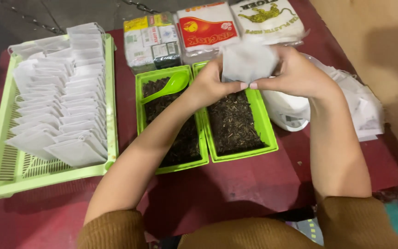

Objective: The person scoops loose tea leaves from a container using a spoon and fills white tea bags before placing them in a basket.

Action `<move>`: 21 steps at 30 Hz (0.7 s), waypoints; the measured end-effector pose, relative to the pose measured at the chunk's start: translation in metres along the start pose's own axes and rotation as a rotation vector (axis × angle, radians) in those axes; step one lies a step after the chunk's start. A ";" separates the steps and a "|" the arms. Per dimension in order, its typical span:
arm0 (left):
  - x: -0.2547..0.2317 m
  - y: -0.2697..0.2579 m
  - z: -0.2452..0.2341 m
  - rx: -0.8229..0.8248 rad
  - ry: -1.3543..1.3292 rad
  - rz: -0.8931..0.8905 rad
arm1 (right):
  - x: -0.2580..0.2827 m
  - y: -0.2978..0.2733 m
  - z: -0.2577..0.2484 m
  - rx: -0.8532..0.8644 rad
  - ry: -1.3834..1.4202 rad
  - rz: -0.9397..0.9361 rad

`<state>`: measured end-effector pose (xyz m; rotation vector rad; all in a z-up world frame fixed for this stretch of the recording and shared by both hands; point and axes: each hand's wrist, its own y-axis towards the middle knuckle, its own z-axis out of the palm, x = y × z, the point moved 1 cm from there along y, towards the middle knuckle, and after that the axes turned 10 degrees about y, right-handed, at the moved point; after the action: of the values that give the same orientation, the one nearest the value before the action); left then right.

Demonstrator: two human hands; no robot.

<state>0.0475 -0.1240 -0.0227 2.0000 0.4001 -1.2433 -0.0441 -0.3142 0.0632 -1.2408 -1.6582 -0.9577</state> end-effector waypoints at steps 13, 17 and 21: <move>-0.012 0.035 0.016 0.040 0.019 -0.175 | -0.010 -0.002 -0.031 -0.035 0.114 -0.056; -0.001 0.037 0.017 0.006 -0.012 -0.077 | -0.021 0.002 -0.036 -0.037 0.126 -0.013; 0.003 0.037 0.015 -0.041 0.110 -0.043 | -0.005 -0.004 -0.034 -0.028 0.082 -0.020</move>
<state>0.0615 -0.1601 -0.0138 2.0403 0.5211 -1.1448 -0.0408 -0.3480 0.0703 -1.1896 -1.6010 -1.0335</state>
